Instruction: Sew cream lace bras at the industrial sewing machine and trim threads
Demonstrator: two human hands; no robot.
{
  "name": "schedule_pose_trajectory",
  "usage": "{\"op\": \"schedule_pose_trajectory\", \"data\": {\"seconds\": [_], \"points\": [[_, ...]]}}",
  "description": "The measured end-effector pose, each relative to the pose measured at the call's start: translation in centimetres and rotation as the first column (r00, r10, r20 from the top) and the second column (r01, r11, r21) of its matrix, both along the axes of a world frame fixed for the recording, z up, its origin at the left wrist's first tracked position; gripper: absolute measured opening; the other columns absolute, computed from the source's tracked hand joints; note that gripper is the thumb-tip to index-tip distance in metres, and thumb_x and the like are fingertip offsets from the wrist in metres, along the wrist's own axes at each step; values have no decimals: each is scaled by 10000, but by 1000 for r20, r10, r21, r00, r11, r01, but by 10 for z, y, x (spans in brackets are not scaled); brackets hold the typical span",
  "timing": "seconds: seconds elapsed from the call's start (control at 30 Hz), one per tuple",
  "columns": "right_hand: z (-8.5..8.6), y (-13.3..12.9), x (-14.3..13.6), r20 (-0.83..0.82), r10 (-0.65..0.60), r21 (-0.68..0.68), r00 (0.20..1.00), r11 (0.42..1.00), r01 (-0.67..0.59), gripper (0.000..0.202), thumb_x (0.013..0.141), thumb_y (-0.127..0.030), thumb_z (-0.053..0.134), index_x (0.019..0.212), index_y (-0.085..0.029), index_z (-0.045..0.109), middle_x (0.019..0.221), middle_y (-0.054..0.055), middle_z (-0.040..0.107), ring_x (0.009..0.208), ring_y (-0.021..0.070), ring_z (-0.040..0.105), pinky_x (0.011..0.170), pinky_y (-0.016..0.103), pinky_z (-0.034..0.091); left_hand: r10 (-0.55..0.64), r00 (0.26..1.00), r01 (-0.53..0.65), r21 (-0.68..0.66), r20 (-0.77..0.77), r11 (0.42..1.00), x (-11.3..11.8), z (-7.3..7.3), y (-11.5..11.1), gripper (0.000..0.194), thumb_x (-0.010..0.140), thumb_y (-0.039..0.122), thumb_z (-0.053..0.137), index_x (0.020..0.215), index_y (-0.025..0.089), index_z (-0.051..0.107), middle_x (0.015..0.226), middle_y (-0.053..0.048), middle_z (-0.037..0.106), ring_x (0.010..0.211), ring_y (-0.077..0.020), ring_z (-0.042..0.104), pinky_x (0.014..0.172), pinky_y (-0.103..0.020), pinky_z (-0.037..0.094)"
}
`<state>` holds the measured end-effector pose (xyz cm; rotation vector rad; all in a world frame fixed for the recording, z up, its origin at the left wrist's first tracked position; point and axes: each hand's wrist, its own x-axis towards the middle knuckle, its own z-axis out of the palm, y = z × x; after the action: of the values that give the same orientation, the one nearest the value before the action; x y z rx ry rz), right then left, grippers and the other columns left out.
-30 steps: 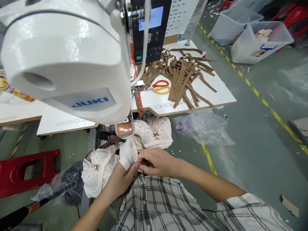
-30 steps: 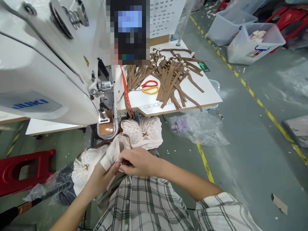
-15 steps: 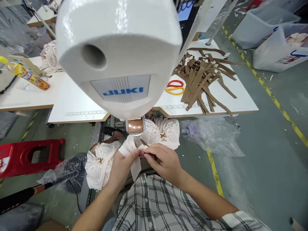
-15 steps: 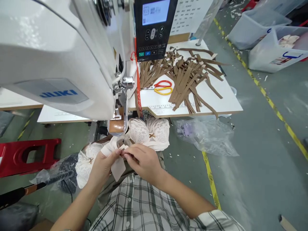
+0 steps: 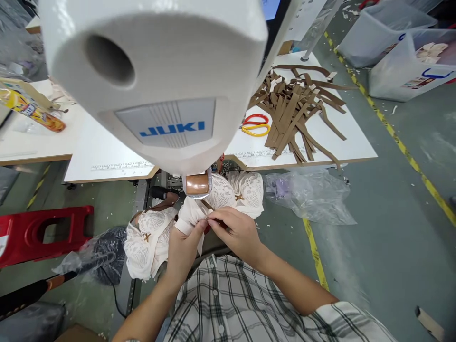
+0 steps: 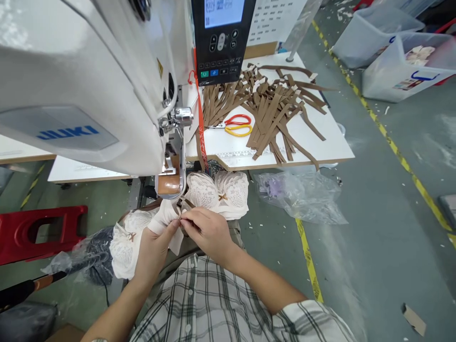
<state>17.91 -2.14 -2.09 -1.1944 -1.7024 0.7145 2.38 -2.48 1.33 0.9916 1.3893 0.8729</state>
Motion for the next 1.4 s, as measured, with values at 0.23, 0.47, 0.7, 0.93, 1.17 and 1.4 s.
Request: {"op": "schedule_pose_trajectory", "data": {"seconds": [0.23, 0.47, 0.7, 0.93, 1.17, 1.4], "points": [[7, 7, 12, -26, 148, -200, 989, 968, -150, 78, 847, -140, 634, 814, -205, 663, 750, -10, 633, 666, 107, 580, 614, 217, 422, -88, 980, 122, 190, -176, 974, -6, -3, -3, 264, 847, 280, 693, 1075, 159, 746, 1078, -75, 755, 1032, -244, 684, 943, -334, 514], [12, 17, 19, -57, 285, -266, 957, 919, -290, 144, 687, -47, 587, 692, -186, 549, 656, -51, 488, 579, 79, 442, 546, 200, 324, -131, 974, 165, 190, -183, 968, -8, -6, -3, 162, 801, 290, 714, 752, 142, 754, 742, -52, 742, 715, -196, 664, 684, -287, 535], [5, 14, 15, -6, 237, -265, 971, 936, -230, 64, 787, -125, 586, 775, -186, 574, 725, -26, 538, 643, 101, 482, 600, 216, 343, -161, 974, 174, 69, -160, 982, -9, -6, 7, 219, 804, 343, 711, 784, 128, 742, 721, -37, 720, 692, -170, 627, 664, -262, 518], [7, 11, 19, 93, 201, -200, 975, 963, -179, 91, 856, -169, 566, 768, -183, 583, 703, -22, 521, 635, 105, 475, 595, 229, 331, -145, 959, 180, 126, -243, 976, -5, -5, 7, 295, 818, 347, 695, 1036, 155, 746, 1025, -68, 756, 952, -240, 670, 863, -309, 510], [14, 15, 22, -22, 226, -360, 974, 907, -218, 100, 868, -187, 599, 773, -193, 629, 698, -23, 562, 641, 107, 516, 592, 228, 345, -146, 951, 187, 133, -273, 973, -2, -3, 4, 279, 865, 381, 643, 971, 138, 731, 883, -54, 736, 831, -207, 646, 757, -277, 497], [19, 16, 33, -161, 173, -465, 972, 855, -230, 141, 875, -196, 561, 936, -215, 687, 871, 6, 692, 723, 122, 594, 635, 226, 425, -276, 936, 295, 60, -216, 954, -7, 4, 17, 271, 926, 401, 557, 886, 154, 663, 788, -17, 647, 732, -156, 559, 681, -249, 446]]}}
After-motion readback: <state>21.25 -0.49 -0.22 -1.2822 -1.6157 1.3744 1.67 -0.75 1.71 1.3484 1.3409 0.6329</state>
